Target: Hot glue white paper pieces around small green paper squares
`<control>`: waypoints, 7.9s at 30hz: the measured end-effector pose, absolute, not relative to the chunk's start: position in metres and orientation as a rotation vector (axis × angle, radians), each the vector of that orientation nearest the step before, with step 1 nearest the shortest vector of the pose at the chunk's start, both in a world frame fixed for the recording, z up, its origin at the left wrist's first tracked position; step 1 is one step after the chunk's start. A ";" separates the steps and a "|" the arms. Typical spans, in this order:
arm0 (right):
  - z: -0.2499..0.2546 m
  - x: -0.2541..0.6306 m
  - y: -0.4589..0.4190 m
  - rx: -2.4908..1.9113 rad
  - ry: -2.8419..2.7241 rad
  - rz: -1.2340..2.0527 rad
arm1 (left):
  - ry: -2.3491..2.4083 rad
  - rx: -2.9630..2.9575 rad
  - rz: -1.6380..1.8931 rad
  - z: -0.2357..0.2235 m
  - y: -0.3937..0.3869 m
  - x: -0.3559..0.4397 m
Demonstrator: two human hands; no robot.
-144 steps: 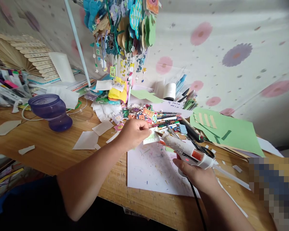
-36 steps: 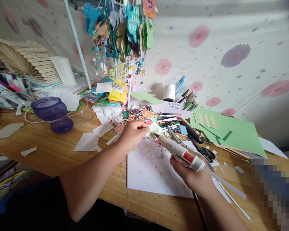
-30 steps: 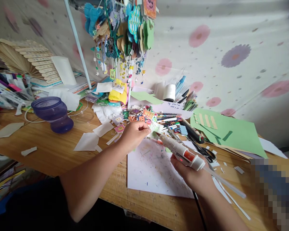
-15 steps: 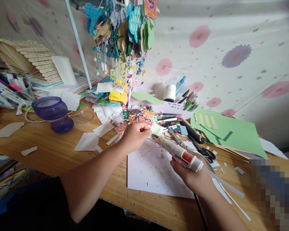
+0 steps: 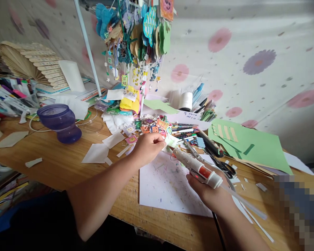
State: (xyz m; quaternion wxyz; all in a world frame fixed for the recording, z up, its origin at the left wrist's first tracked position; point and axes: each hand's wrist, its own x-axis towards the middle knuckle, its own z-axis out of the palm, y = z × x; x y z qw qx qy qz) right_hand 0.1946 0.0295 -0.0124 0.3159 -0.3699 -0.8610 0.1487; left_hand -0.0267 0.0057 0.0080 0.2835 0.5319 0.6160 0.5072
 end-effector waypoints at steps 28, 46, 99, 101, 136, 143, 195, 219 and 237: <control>-0.014 0.194 0.033 -0.968 -2.284 0.408 | 1.691 1.399 1.380 0.006 0.006 -0.027; -0.008 0.201 0.035 -1.269 -1.713 1.149 | 1.168 0.910 1.473 0.010 0.011 -0.035; -0.031 0.201 0.077 -1.149 -1.107 1.420 | 2.149 1.726 1.016 -0.021 -0.060 -0.031; -0.033 0.202 0.077 -1.116 -1.151 1.452 | 2.157 1.760 0.990 -0.020 -0.060 -0.033; -0.021 0.199 0.058 -1.138 -1.330 1.500 | 2.165 1.811 0.577 -0.029 -0.043 -0.070; -0.024 0.204 0.061 -1.181 -1.363 1.433 | 2.120 1.699 0.861 -0.033 -0.043 -0.074; -0.023 0.203 0.055 -1.258 -1.556 1.363 | 2.473 1.263 0.850 -0.009 -0.113 -0.190; -0.018 0.199 0.051 -1.219 -1.611 1.368 | 2.723 1.698 0.430 -0.015 -0.061 -0.166; -0.019 0.200 0.050 -1.247 -1.623 1.351 | 2.794 1.653 0.450 -0.012 -0.064 -0.174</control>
